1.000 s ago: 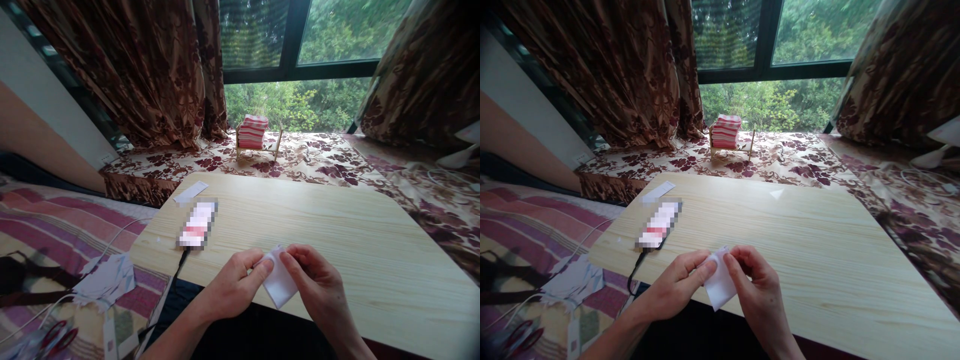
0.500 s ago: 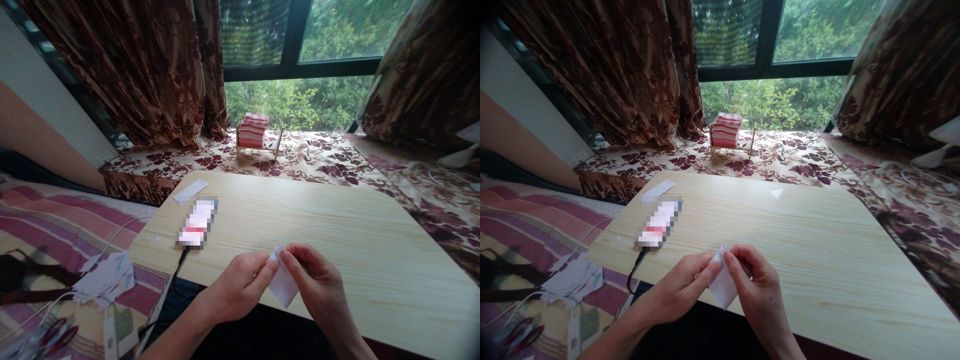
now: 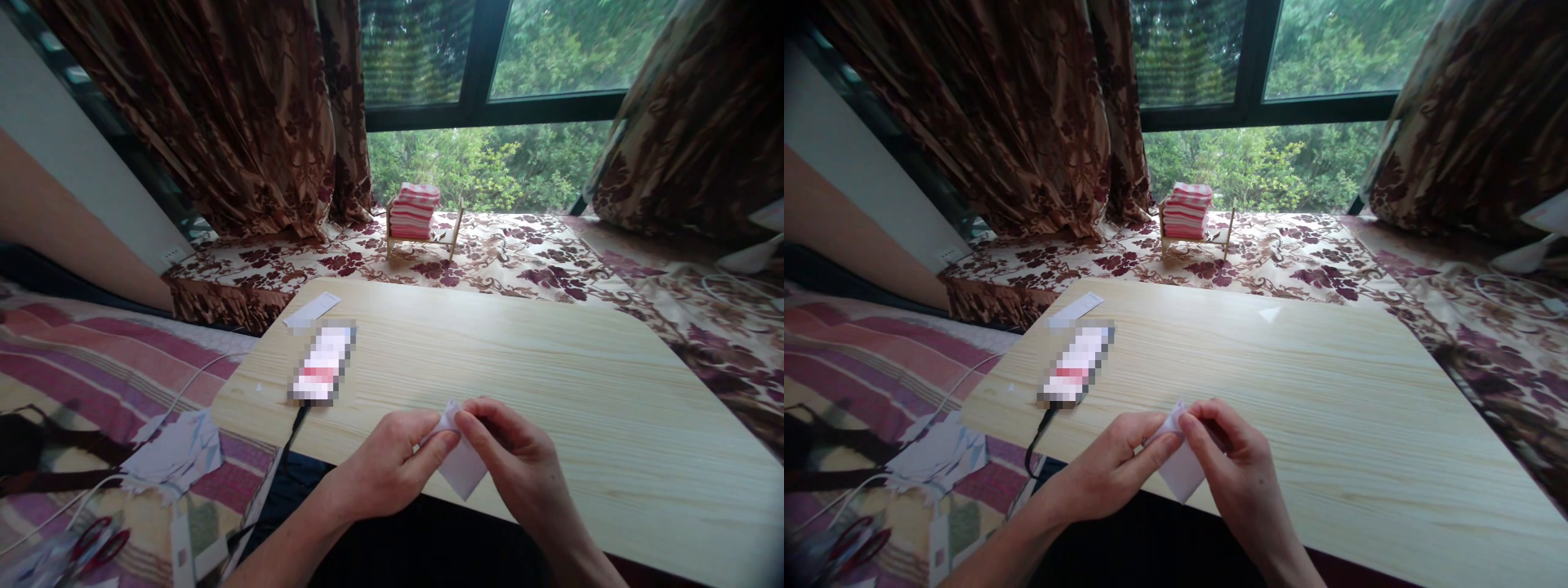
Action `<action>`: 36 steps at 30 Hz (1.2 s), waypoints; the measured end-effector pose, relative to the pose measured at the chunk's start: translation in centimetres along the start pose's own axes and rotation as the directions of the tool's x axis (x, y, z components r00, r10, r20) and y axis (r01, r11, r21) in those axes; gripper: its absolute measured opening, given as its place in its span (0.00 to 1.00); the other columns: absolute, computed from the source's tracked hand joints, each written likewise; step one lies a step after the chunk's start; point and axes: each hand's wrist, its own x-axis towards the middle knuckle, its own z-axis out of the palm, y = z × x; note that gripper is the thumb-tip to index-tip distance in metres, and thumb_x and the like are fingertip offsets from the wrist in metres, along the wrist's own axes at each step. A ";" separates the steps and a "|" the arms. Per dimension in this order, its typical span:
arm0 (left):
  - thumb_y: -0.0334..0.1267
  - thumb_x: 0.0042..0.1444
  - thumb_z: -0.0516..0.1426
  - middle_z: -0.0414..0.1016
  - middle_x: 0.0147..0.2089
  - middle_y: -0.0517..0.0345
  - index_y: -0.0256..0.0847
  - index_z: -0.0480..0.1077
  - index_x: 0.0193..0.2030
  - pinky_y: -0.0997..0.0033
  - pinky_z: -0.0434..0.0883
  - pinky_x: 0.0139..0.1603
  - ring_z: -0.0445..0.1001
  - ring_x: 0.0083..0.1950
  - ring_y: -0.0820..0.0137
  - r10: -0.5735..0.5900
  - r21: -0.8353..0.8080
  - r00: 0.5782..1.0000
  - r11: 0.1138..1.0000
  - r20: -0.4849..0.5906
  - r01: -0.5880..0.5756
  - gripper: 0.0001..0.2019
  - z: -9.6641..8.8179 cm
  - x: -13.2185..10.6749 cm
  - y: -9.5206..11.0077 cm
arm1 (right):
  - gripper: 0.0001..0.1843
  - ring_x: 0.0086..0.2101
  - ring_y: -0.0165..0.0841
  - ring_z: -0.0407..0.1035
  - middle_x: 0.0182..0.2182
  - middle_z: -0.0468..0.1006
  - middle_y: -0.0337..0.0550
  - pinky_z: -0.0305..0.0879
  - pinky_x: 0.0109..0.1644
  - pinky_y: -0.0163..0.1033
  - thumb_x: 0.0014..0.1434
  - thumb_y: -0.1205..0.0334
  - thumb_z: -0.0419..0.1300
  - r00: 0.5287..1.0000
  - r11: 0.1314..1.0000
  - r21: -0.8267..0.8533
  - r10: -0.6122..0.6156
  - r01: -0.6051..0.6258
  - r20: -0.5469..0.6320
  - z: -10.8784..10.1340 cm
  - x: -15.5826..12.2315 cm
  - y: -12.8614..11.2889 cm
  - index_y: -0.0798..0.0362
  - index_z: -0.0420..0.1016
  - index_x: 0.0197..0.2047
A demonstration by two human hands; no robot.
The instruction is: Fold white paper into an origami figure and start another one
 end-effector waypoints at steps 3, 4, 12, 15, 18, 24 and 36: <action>0.42 0.65 0.44 0.66 0.30 0.59 0.36 0.69 0.34 0.75 0.62 0.34 0.64 0.32 0.72 -0.003 -0.037 1.000 0.999 0.029 0.004 0.17 -0.9 0.0 0.0 | 0.12 0.32 0.32 0.69 0.33 0.76 0.42 0.67 0.32 0.33 0.58 0.53 0.59 0.954 0.996 -0.083 0.019 0.006 0.300 -1.7 0.2 -1.1 0.51 0.78 0.33; 0.43 0.65 0.44 0.66 0.30 0.60 0.36 0.69 0.34 0.75 0.62 0.34 0.63 0.32 0.72 0.003 -0.046 0.999 0.999 0.037 -0.001 0.18 -1.2 0.0 0.1 | 0.12 0.34 0.33 0.69 0.35 0.76 0.42 0.67 0.34 0.34 0.58 0.52 0.58 0.920 0.993 -0.117 0.048 -0.002 0.390 -2.2 0.2 -1.5 0.51 0.78 0.35; 0.44 0.65 0.44 0.64 0.27 0.61 0.37 0.66 0.29 0.76 0.60 0.31 0.62 0.30 0.73 0.025 0.003 0.998 1.000 0.059 -0.025 0.19 -2.0 0.7 0.3 | 0.11 0.30 0.33 0.68 0.29 0.76 0.39 0.67 0.34 0.36 0.57 0.53 0.59 0.867 0.977 -0.212 0.113 -0.009 0.485 -3.2 0.4 -2.0 0.51 0.78 0.35; 0.43 0.65 0.45 0.62 0.27 0.63 0.37 0.64 0.28 0.76 0.59 0.31 0.61 0.29 0.74 0.013 0.044 1.000 0.999 0.005 -0.013 0.18 -2.3 1.0 0.2 | 0.11 0.30 0.32 0.70 0.31 0.78 0.40 0.68 0.33 0.35 0.55 0.53 0.61 0.941 0.996 -0.058 0.089 -0.075 0.325 -2.9 0.6 -1.1 0.50 0.76 0.38; 0.41 0.65 0.45 0.63 0.28 0.62 0.37 0.65 0.29 0.76 0.59 0.32 0.62 0.30 0.74 0.037 0.078 0.999 0.996 0.036 -0.040 0.17 -2.6 1.1 0.3 | 0.15 0.33 0.33 0.72 0.35 0.79 0.42 0.70 0.36 0.36 0.54 0.53 0.62 0.959 0.993 0.042 0.096 -0.111 0.266 -2.5 1.0 -0.5 0.49 0.75 0.43; 0.39 0.65 0.45 0.65 0.30 0.61 0.37 0.66 0.32 0.76 0.59 0.34 0.63 0.32 0.73 0.077 0.109 0.990 0.990 0.120 -0.090 0.15 -2.7 1.3 0.7 | 0.14 0.32 0.33 0.69 0.27 0.76 0.40 0.67 0.35 0.35 0.58 0.51 0.59 0.934 0.996 0.007 0.082 -0.090 0.347 -1.4 1.5 -0.6 0.52 0.77 0.32; 0.44 0.56 0.55 0.63 0.27 0.62 0.35 0.67 0.29 0.76 0.58 0.30 0.60 0.30 0.75 -0.125 -0.309 0.992 0.943 0.017 0.124 0.13 -1.1 1.3 -0.7 | 0.10 0.25 0.26 0.65 0.24 0.74 0.37 0.60 0.25 0.28 0.54 0.55 0.64 1.000 0.989 0.146 -0.008 0.004 0.029 0.0 1.9 -0.4 0.51 0.77 0.26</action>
